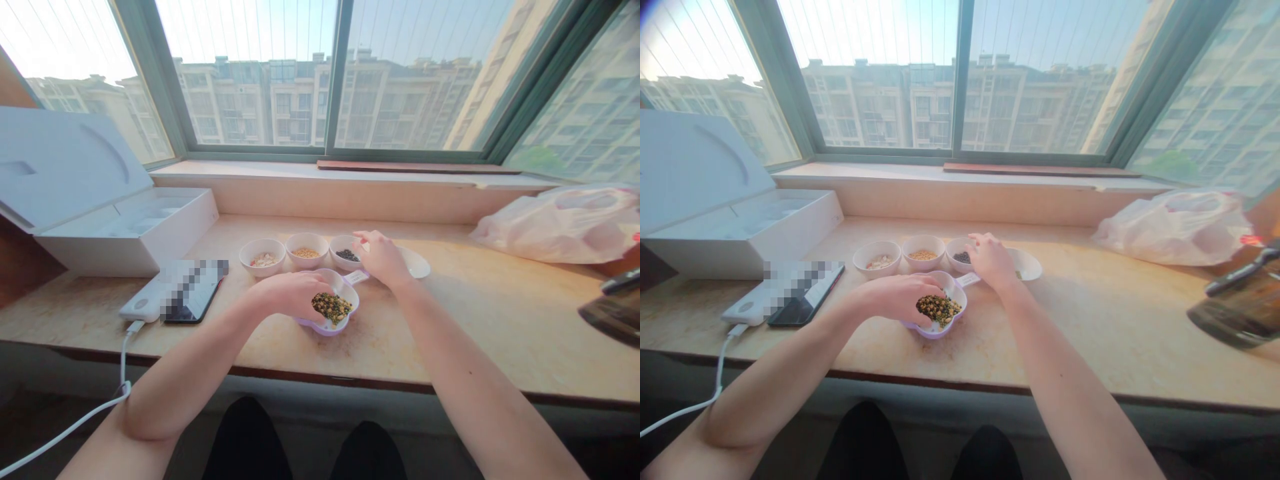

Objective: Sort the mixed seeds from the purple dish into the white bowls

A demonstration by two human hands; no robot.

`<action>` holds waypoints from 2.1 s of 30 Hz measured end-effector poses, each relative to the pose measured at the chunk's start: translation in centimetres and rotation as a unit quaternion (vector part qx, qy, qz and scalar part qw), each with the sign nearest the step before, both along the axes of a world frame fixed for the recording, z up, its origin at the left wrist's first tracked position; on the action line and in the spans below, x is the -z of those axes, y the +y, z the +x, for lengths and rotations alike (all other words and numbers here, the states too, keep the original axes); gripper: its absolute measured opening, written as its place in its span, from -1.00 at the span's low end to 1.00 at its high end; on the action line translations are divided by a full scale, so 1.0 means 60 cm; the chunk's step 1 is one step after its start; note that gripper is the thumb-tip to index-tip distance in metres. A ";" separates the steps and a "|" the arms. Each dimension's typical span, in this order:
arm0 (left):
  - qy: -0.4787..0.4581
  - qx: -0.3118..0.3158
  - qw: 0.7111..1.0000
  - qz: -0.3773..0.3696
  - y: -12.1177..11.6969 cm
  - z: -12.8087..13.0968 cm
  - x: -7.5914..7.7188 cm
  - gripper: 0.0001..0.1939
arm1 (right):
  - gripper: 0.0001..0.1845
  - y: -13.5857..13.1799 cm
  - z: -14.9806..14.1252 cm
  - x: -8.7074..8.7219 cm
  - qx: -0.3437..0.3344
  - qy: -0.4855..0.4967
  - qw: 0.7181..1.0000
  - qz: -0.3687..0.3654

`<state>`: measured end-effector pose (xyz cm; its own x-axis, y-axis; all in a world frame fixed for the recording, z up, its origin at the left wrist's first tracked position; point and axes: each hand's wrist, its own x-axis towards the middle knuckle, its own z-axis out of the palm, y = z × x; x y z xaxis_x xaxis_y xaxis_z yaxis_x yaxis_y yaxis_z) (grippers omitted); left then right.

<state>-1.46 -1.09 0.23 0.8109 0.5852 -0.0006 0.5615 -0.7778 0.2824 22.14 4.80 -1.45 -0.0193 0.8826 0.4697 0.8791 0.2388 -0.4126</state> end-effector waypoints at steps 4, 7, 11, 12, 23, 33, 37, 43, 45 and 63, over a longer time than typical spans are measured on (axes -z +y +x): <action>0.012 0.011 1.000 -0.001 0.009 0.004 0.004 -0.96 | -0.66 -0.002 -0.008 0.002 -0.032 0.019 0.999 -0.028; -0.021 0.006 1.000 -0.006 0.017 0.010 0.012 -0.81 | -0.67 0.000 -0.012 0.006 -0.055 0.026 0.998 -0.035; -0.170 -0.022 0.985 0.015 0.025 0.014 0.028 -0.73 | -0.71 0.001 -0.014 0.008 -0.070 0.035 0.997 -0.016; -0.191 -0.022 0.981 0.015 0.026 0.015 0.031 -0.73 | -0.71 0.000 -0.014 0.009 -0.072 0.040 0.996 -0.015; -0.175 -0.055 0.980 -0.080 0.020 0.014 0.017 -0.70 | -0.73 -0.002 -0.018 0.010 -0.081 0.048 0.995 -0.008; -0.152 0.002 0.988 -0.002 0.027 0.012 0.020 -0.66 | -0.74 -0.003 -0.020 0.010 -0.091 0.048 0.995 -0.005; -0.149 -0.072 0.985 0.036 0.033 0.010 0.015 -0.63 | -0.77 -0.009 -0.024 0.001 -0.094 0.056 0.994 -0.007; -0.228 -0.184 0.949 0.119 0.042 0.007 0.009 -0.67 | -0.75 -0.022 -0.030 -0.016 -0.138 0.143 0.977 -0.074; -0.247 -0.195 0.939 0.142 0.043 0.007 0.012 -0.70 | -0.76 -0.029 -0.034 -0.019 -0.187 0.201 0.948 -0.158; -0.235 -0.106 0.927 0.272 0.040 0.011 0.024 -0.88 | -0.50 -0.044 -0.046 -0.016 -0.287 0.324 0.849 -0.303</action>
<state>-0.83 1.28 -1.18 0.5135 0.5416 0.6656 0.6319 -0.7634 0.1336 19.40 2.14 -0.52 -0.4385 0.8987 0.0079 0.2317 0.1215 -0.9652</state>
